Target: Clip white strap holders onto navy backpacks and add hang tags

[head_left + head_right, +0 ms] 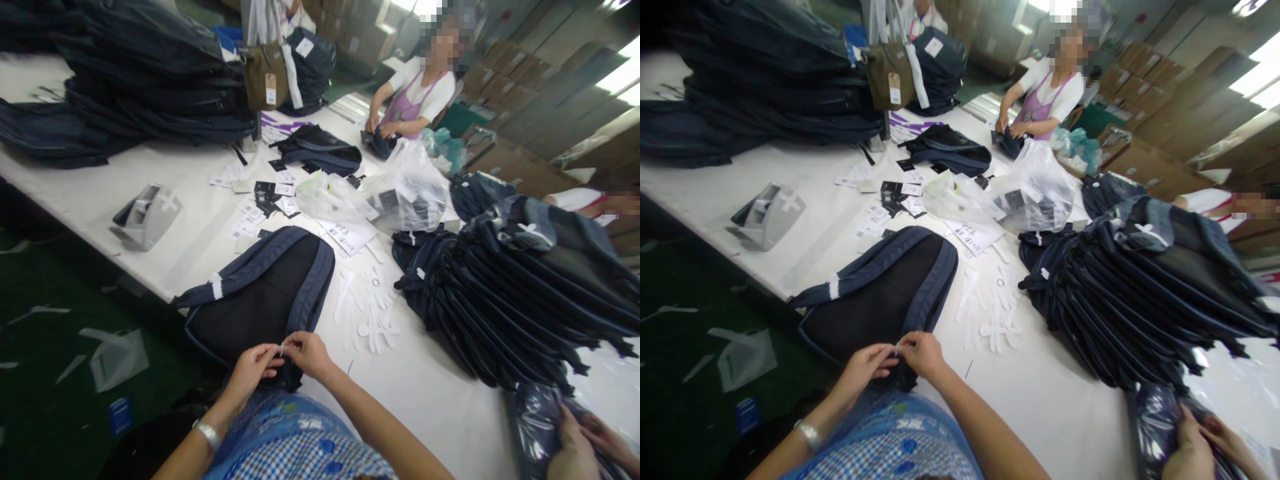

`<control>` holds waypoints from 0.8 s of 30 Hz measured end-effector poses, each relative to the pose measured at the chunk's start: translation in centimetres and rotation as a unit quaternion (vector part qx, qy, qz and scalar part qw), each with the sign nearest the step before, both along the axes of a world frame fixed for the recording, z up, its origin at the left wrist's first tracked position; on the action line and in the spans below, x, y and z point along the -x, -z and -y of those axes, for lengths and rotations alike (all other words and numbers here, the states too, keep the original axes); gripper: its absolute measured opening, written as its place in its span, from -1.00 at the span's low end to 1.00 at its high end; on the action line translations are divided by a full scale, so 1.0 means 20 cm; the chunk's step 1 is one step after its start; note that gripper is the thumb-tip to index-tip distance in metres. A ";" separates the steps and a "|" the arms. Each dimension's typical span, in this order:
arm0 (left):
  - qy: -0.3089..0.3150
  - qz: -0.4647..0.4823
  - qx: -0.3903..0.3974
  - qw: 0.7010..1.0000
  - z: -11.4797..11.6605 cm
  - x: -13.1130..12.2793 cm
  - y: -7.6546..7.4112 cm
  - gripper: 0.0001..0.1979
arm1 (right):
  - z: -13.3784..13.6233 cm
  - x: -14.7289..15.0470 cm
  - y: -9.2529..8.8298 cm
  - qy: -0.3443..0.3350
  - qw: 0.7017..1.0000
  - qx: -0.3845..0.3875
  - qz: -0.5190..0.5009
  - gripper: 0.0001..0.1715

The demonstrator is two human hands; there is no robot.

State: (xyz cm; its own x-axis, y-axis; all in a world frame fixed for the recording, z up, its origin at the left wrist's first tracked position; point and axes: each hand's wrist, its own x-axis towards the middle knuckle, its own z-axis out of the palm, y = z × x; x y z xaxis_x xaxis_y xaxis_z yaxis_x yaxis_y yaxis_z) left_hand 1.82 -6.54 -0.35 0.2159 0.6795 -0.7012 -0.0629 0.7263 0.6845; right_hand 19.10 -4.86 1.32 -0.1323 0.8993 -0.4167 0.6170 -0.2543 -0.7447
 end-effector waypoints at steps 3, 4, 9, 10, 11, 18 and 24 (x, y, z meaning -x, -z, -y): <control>-0.007 -0.021 -0.016 1.000 0.00 0.00 0.08 -0.37 | 0.01 0.02 0.03 0.046 0.998 0.031 -0.037 -0.73; -0.007 -0.027 -0.019 0.999 -0.01 0.00 0.11 -0.34 | 0.01 0.02 0.05 0.056 0.997 0.041 -0.047 -0.68; 0.013 -0.062 -0.016 0.998 -0.07 -0.02 0.19 -0.34 | -0.01 0.02 0.11 0.053 0.996 0.053 -0.039 -0.74; 0.019 -0.072 -0.015 0.997 -0.08 -0.02 0.19 -0.34 | -0.01 0.02 0.12 0.037 0.998 0.036 -0.018 -0.75; 0.023 -0.083 -0.017 0.996 -0.08 -0.02 0.18 -0.34 | -0.01 0.01 0.12 0.012 1.000 0.008 0.008 -0.75; 0.078 -0.114 -0.109 0.984 -0.06 -0.01 0.02 -0.45 | 0.03 -0.03 0.04 -0.246 0.921 -0.238 0.184 -0.70; 0.103 -0.134 -0.147 0.974 -0.07 0.01 -0.01 -0.60 | -0.05 -0.09 0.02 -0.323 0.878 -0.324 0.139 -0.85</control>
State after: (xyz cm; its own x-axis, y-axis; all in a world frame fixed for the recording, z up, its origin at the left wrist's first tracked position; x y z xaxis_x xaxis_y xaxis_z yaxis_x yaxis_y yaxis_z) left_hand 1.68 -5.22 -0.11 0.2049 0.8216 -0.5320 0.2737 0.4738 0.8370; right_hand 20.83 -3.92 0.87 -0.6760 0.7345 0.0587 0.6579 0.6375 -0.4009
